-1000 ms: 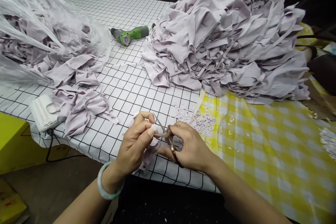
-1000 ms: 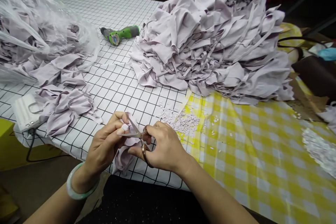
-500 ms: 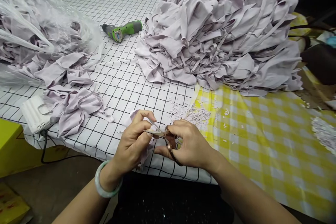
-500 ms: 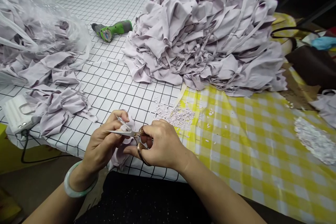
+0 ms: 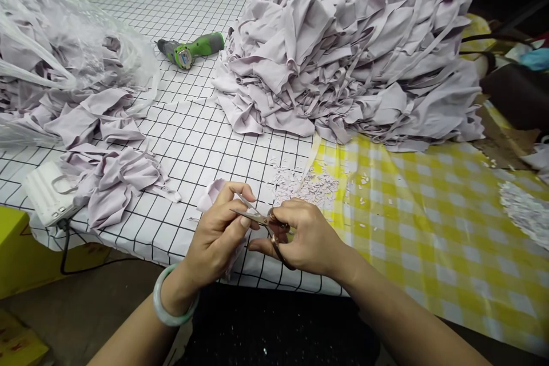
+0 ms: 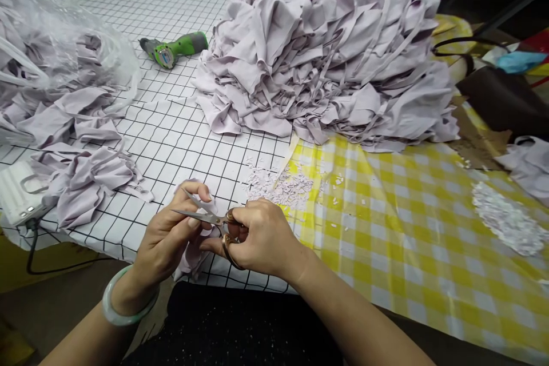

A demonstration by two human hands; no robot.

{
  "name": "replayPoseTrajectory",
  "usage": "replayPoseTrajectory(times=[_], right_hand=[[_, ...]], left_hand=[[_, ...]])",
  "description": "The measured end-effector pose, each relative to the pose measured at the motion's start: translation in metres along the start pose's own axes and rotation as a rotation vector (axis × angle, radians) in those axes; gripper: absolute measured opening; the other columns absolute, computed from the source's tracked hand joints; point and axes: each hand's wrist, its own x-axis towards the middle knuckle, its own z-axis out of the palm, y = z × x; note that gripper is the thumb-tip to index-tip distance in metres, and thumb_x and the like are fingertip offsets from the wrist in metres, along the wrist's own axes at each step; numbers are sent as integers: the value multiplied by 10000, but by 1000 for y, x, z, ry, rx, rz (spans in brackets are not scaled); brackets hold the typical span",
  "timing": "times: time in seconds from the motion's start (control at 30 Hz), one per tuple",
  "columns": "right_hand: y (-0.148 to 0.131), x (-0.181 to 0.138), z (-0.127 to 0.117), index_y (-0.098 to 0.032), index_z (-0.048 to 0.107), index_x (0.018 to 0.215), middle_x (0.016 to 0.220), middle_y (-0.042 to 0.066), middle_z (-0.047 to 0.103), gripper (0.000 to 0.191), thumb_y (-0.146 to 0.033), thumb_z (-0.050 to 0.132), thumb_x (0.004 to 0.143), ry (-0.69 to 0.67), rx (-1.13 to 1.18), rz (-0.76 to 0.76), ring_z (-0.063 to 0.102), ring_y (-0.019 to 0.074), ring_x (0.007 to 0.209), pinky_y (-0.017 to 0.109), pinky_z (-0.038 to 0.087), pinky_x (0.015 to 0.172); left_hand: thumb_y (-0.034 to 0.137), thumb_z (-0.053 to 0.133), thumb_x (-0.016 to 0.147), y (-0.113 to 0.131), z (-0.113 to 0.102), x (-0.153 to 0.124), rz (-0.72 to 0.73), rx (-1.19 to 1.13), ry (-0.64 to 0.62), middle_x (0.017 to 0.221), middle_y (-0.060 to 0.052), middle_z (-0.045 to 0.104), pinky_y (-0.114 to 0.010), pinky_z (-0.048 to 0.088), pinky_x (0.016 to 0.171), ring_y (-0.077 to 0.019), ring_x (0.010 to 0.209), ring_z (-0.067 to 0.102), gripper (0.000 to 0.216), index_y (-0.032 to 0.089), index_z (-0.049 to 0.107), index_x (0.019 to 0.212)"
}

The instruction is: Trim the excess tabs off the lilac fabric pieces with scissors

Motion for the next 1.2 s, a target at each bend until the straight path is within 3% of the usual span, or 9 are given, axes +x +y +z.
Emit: replayPoseTrajectory(times=[0.3, 0.5, 0.63, 0.73, 0.8, 0.93, 1.0, 1.1, 1.2], right_hand=[[21, -29, -1, -204, 438, 506, 473, -45, 433, 584, -630, 652, 844, 141, -35, 135, 385, 96, 479, 265, 341, 559], [44, -55, -3, -195, 418, 494, 471, -60, 366, 642, -709, 695, 761, 167, 157, 433, 312, 75, 460, 230, 242, 446], [56, -64, -23, -206, 538, 636, 532, -41, 472, 573, -747, 713, 707, 210, 104, 547, 406, 111, 481, 247, 339, 443], [53, -57, -37, -203, 626, 972, 904, 83, 684, 557, -687, 743, 721, 269, -53, 426, 645, 261, 832, 408, 554, 723], [45, -43, -31, -213, 596, 1112, 1218, 146, 645, 571, -608, 770, 740, 202, -52, 307, 604, 341, 1151, 521, 527, 946], [19, -11, 25, -196, 521, 1277, 1399, 171, 539, 694, -427, 832, 701, -96, 52, 36, 494, 367, 1319, 559, 468, 1073], [8, -1, 60, -165, 526, 1239, 1290, 165, 590, 654, -256, 828, 667, -148, 73, -74, 546, 345, 1221, 517, 498, 1038], [1, 13, 84, -198, 528, 958, 1005, 69, 631, 377, -23, 635, 642, -37, 131, -93, 611, 233, 927, 379, 560, 831], [-4, 49, 51, -226, 467, 826, 853, 7, 590, 294, -6, 536, 643, 178, 226, -90, 579, 176, 776, 302, 514, 687]], left_hand=[[241, 480, 1015, -12, 20, 19, -30, 26, -184, 1006, -89, 556, -370, 505, 882, -226, 1060, 518, 231, 209, 656, 870], [209, 469, 1001, -21, 41, 38, -58, 66, -316, 1026, -93, 556, -394, 516, 902, -228, 1042, 535, 252, 207, 627, 805], [204, 450, 1005, -15, 28, 39, -41, 125, -314, 1017, -89, 569, -383, 515, 892, -232, 1074, 548, 271, 204, 603, 782], [201, 463, 994, -8, -4, 19, 39, 412, -186, 1000, -91, 576, -407, 492, 907, -252, 1105, 544, 247, 200, 553, 764], [265, 567, 950, -8, -26, -6, 36, 735, -46, 1159, -130, 574, -496, 453, 981, -311, 1179, 514, 95, 197, 577, 884], [334, 689, 851, -24, -42, -61, -95, 973, -25, 1402, -212, 488, -557, 485, 994, -387, 1264, 502, 573, 190, 464, 1359], [241, 608, 883, -32, -38, -76, -92, 839, -42, 1246, -164, 599, -452, 566, 889, -306, 1103, 623, 438, 207, 499, 1305], [141, 501, 904, -31, -31, -58, -95, 611, -3, 885, -47, 651, -299, 586, 681, -188, 780, 665, 145, 218, 593, 985], [114, 514, 887, -7, -31, 13, -7, 504, 59, 779, -5, 613, -231, 535, 569, -138, 659, 618, 138, 213, 599, 843]])
